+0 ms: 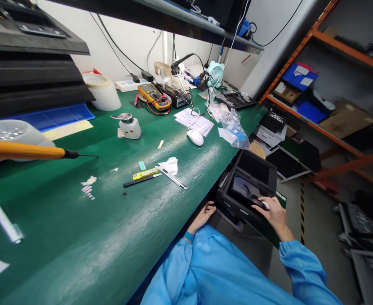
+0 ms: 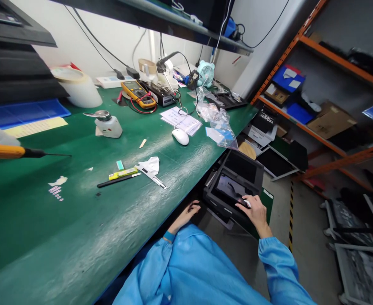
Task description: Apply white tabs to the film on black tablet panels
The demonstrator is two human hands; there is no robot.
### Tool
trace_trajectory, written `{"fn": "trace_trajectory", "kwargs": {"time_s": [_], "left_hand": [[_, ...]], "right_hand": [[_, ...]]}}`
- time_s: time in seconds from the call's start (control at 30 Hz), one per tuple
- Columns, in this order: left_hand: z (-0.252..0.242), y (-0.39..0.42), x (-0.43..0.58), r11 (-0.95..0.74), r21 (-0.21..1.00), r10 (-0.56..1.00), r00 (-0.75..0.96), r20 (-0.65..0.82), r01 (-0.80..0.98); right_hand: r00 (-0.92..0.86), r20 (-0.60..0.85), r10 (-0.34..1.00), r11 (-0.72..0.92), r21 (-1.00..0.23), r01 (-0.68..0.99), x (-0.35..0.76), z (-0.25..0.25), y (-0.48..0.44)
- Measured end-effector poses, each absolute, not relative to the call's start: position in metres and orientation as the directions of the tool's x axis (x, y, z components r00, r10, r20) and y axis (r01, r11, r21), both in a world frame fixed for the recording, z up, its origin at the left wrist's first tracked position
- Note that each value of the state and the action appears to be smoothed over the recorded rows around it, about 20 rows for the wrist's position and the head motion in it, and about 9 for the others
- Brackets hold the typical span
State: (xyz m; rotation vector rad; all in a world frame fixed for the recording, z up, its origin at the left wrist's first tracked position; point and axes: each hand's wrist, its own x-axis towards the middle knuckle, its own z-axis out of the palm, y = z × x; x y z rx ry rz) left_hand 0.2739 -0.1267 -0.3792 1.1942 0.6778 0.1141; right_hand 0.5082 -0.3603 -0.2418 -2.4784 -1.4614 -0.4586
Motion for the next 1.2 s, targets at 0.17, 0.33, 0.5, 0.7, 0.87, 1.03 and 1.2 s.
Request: {"fn": "trace_trajectory", "kwargs": {"time_s": [0.17,0.33,0.5,0.7,0.87,1.03,1.2], "left_hand": [[-0.363,-0.138,0.302,0.430,0.853,0.429,0.764,-0.482,0.297],[-0.344,-0.143,0.341,0.501,0.815,0.503,0.669,-0.548,0.292],[-0.330,-0.146,0.360,0.579,0.778,0.521,0.623,-0.584,0.245],[-0.330,-0.147,0.353,0.621,0.738,0.461,0.638,-0.616,0.264],[-0.336,-0.143,0.344,0.630,0.727,0.411,0.678,-0.610,0.272],[-0.341,-0.141,0.337,0.636,0.712,0.378,0.684,-0.624,0.298],[-0.345,-0.143,0.339,0.645,0.713,0.389,0.687,-0.614,0.273]], "right_hand": [[0.558,0.356,0.750,-0.595,-0.007,0.804,0.527,-0.245,-0.355],[0.643,0.253,0.723,-0.677,0.071,0.733,0.572,-0.231,-0.325],[0.653,0.076,0.754,-0.653,0.191,0.733,0.615,-0.221,-0.280],[0.587,-0.165,0.793,-0.540,0.257,0.801,0.632,-0.230,-0.243],[0.525,-0.254,0.812,-0.461,0.271,0.845,0.634,-0.233,-0.234],[0.486,-0.243,0.839,-0.419,0.279,0.864,0.627,-0.234,-0.236],[0.473,-0.207,0.857,-0.414,0.272,0.869,0.623,-0.237,-0.238]]}}
